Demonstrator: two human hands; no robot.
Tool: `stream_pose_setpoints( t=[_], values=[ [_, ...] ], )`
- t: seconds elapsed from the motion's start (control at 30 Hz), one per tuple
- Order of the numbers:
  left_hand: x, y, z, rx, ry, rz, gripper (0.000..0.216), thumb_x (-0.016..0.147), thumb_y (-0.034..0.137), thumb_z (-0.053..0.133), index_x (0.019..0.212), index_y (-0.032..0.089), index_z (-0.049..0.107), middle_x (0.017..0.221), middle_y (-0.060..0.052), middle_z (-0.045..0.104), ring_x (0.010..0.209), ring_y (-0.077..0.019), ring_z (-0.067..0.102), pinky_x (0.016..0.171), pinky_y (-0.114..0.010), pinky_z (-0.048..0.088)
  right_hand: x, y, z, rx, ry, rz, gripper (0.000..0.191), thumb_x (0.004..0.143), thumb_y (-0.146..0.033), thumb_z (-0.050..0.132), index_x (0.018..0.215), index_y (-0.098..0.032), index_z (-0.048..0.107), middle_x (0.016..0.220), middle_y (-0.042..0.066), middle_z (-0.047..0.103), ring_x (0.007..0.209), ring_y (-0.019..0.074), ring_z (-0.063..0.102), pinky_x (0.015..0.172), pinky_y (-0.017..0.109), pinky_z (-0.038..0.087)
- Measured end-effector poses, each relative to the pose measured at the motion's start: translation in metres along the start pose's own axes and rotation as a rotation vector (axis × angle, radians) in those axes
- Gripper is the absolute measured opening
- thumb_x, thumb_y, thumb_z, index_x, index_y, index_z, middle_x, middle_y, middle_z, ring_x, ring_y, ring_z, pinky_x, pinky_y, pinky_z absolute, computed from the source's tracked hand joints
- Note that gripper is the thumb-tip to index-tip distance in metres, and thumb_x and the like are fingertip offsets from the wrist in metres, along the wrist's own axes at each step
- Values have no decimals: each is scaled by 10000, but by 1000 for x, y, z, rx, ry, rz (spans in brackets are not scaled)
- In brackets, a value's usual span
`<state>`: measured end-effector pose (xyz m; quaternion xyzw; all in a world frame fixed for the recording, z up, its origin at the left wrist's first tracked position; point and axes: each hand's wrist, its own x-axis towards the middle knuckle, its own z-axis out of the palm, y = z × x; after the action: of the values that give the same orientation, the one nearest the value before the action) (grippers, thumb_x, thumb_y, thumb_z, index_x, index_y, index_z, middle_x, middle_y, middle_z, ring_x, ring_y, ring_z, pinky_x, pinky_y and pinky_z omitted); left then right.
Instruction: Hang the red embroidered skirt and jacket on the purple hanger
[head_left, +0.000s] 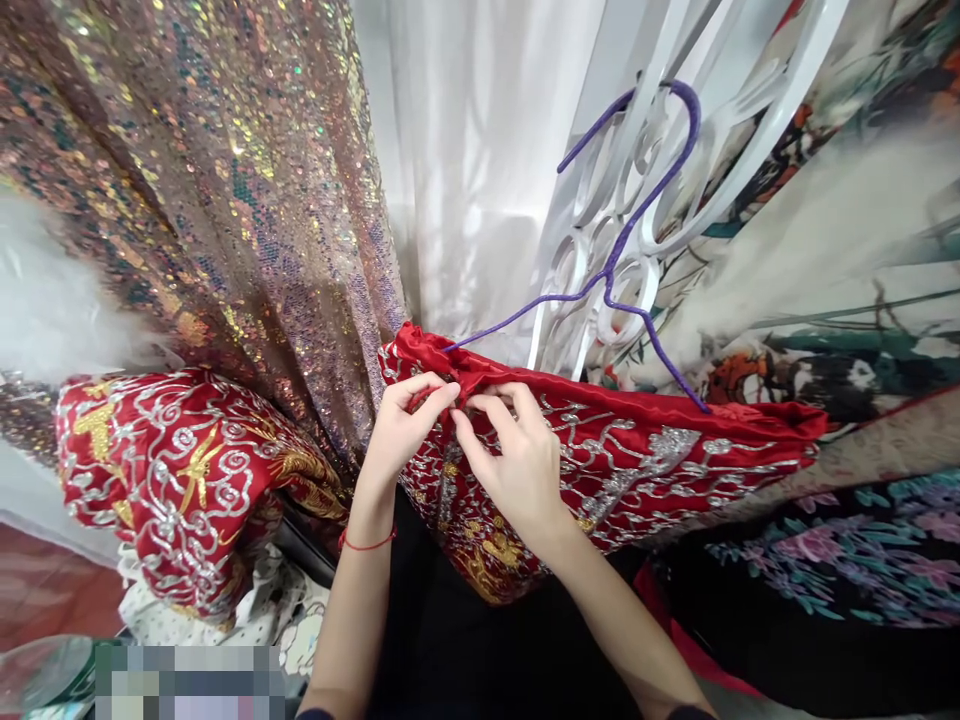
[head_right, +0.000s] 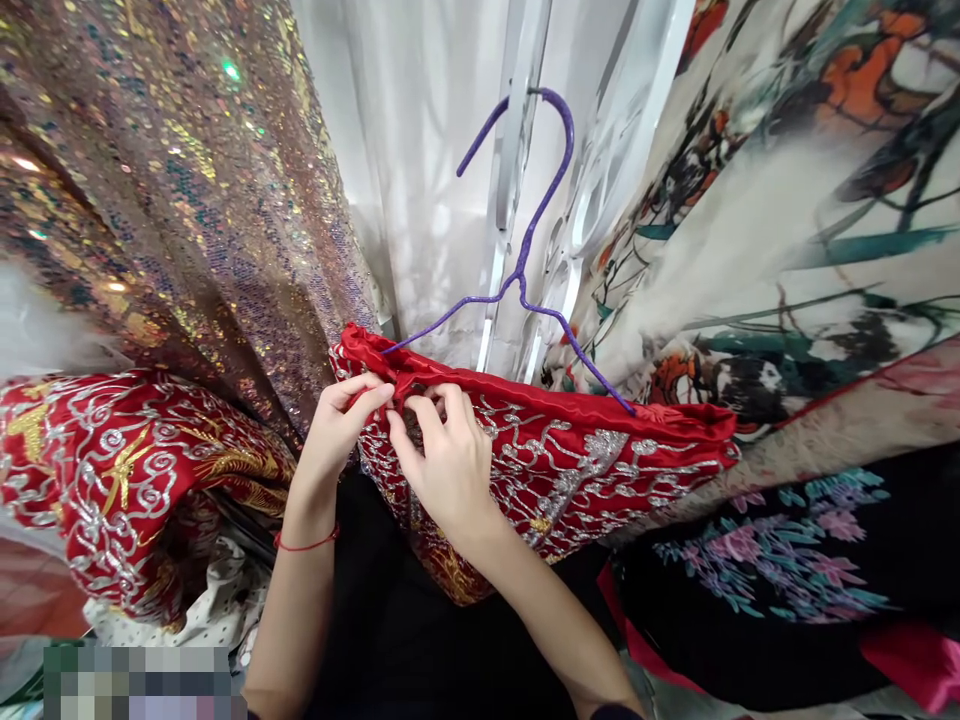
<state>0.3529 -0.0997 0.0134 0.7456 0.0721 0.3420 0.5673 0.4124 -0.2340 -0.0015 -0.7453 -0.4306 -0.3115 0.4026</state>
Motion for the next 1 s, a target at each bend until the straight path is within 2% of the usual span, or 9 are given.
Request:
stream_pose_setpoints(
  t=[0.13,0.27,0.33,0.6,0.83,0.93,1.0],
  values=[
    [0,0,0,62,-16,59,283,855,326,617,619,177,573,610,27,548,591,-102,470,612,-236,409,1,2,-1,29,-16,31,187,980,-284,559,904,-187,700,932,79,634,853,190,641,687,289,527],
    [-3,1,4,173,-19,75,173,851,346,680,808,181,655,762,13,661,691,-121,579,702,-238,469,2,3,-2,103,-28,58,114,932,-212,568,863,-207,659,954,74,629,894,205,634,734,321,542],
    [-4,0,8,172,-20,70,184,852,357,691,825,178,660,784,10,673,708,-124,596,712,-234,479,2,3,-2,116,-21,70,90,902,-195,574,836,-218,630,954,69,622,892,208,626,755,336,545],
    [-8,-8,17,100,64,26,212,885,379,671,826,177,648,740,23,632,631,-95,526,625,-212,440,-11,10,-5,76,-51,32,89,848,-119,564,811,-197,587,981,106,600,947,243,628,843,381,554],
    [-7,-5,22,16,122,-6,213,837,363,694,763,180,615,643,41,554,557,-82,451,558,-214,402,-18,19,-21,14,-205,-34,113,830,-133,551,751,-208,576,977,103,638,893,241,655,791,382,549],
    [-6,-3,22,-27,159,-9,205,811,352,687,726,182,610,580,52,500,512,-80,404,510,-217,359,-5,16,-28,72,-165,-47,138,900,-194,569,766,-210,600,934,78,677,844,209,672,781,345,543],
    [-6,-1,22,-7,142,-11,217,804,347,675,688,180,600,561,52,479,505,-79,382,502,-221,336,5,14,-28,116,-79,-51,113,953,-217,549,906,-197,650,894,61,698,787,174,674,743,301,539]
  ],
)
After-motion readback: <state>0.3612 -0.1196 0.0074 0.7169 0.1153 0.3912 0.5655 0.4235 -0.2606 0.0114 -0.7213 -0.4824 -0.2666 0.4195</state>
